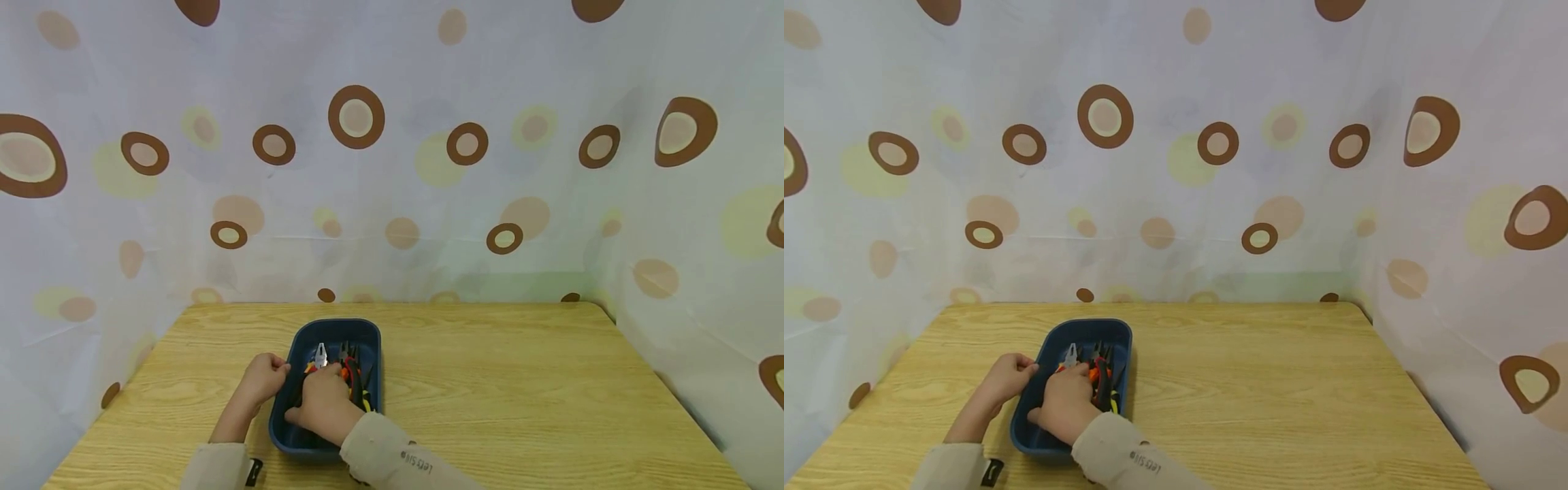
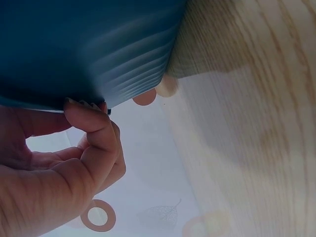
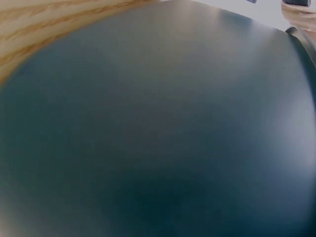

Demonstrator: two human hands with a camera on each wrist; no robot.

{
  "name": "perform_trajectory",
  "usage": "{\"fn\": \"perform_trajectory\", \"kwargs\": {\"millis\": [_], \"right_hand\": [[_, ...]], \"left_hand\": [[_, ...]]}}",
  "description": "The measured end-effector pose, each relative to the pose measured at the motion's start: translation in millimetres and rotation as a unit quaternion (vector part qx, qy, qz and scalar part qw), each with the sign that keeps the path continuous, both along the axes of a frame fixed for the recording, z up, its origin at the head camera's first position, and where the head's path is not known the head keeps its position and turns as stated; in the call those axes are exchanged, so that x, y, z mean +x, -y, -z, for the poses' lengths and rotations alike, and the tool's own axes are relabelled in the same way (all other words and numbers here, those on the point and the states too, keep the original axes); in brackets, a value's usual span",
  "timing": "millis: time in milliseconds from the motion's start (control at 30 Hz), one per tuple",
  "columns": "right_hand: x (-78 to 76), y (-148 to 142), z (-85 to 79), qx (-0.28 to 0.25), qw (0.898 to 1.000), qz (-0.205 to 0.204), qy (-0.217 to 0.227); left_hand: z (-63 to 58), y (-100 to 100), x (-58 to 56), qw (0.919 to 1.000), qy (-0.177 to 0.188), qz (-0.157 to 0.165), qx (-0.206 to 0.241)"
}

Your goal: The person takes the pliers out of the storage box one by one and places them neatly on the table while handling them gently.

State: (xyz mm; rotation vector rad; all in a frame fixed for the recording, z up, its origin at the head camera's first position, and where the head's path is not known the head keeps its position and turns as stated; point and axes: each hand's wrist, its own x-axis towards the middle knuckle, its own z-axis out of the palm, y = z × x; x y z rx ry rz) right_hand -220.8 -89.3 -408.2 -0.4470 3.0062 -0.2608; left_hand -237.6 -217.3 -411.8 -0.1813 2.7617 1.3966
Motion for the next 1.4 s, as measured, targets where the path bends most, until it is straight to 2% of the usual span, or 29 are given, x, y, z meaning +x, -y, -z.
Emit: {"fn": "perform_trajectory", "kwargs": {"millis": [200,833,1033,1400], "right_hand": [[0.0,-3.3,-4.3,-0.052,0.998,0.020,0.024],[0.1,-6.4,-7.1,-0.063,0.998,0.008,0.028],[0.8,-8.4,-6.2,-0.083,0.996,-0.003,0.018],[2.8,-10.3,-10.2,-0.118,0.993,0.009,0.013]], "left_hand": [[0.5,-0.1,-0.9,1.0000,0.002,-0.001,-0.003],[0.0,0.2,-0.3,1.0000,0.003,-0.001,0.002],[-1.4,-0.4,-0.8,1.0000,0.001,0.000,-0.004],[-1.6,-0.2,-0.4,0.9999,-0.002,0.002,-0.013]]}}
